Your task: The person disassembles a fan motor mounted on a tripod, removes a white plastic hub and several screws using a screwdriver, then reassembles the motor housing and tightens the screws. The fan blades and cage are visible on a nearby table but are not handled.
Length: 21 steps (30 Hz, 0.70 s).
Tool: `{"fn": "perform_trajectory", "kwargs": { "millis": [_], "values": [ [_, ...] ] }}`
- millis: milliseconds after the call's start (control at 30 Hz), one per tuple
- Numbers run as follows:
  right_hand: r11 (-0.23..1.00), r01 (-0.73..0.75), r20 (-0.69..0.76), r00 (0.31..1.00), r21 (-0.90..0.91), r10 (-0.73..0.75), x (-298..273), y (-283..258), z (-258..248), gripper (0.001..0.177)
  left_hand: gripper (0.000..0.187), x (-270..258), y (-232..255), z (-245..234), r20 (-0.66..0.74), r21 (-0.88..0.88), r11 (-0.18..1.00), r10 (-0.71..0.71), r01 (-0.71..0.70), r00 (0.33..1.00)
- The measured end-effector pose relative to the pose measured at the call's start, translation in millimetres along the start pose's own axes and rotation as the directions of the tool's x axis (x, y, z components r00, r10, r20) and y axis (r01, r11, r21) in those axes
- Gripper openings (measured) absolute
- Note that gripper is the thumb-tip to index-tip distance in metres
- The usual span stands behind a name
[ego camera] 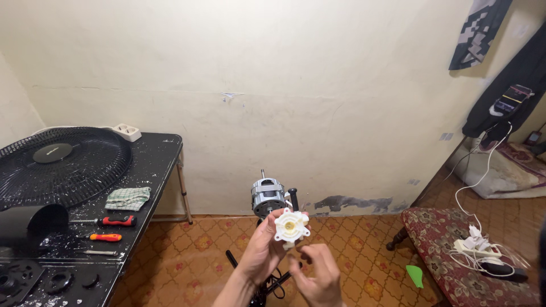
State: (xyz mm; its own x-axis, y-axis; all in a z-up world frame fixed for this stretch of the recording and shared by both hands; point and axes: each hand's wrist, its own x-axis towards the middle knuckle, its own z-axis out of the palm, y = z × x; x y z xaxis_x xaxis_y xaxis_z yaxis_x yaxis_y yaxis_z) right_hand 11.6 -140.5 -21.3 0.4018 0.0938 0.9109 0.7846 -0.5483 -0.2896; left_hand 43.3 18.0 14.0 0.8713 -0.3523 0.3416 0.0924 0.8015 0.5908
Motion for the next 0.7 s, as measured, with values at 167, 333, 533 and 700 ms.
{"fn": "perform_trajectory", "kwargs": {
  "millis": [167, 333, 533, 700],
  "values": [
    [0.988, -0.046, -0.001, 0.999, -0.149, 0.047, 11.1, -15.0, 8.3, 0.041, 0.065, 10.0, -0.3, -15.1, 0.050, 0.093, 0.996, 0.002, -0.007, 0.999],
    [0.969, 0.004, -0.052, 0.999, -0.248, -0.018, 20.3, -25.1, 12.4, 0.041, 0.069, 7.9, -3.1, -21.3, 0.017, 0.073, 0.997, -0.008, 0.006, 1.000],
    [0.972, -0.007, -0.042, 0.999, -0.234, -0.003, 15.3, -21.3, 15.5, 0.029, 0.080, 6.3, -1.5, -17.1, 0.041, 0.080, 0.997, -0.025, 0.022, 0.999],
    [0.989, -0.031, -0.009, 0.999, -0.143, 0.030, 1.4, -4.2, 24.1, 0.020, 0.076, 4.8, -0.9, -18.9, 0.040, 0.047, 0.998, -0.052, 0.051, 0.998]
  ]
}}
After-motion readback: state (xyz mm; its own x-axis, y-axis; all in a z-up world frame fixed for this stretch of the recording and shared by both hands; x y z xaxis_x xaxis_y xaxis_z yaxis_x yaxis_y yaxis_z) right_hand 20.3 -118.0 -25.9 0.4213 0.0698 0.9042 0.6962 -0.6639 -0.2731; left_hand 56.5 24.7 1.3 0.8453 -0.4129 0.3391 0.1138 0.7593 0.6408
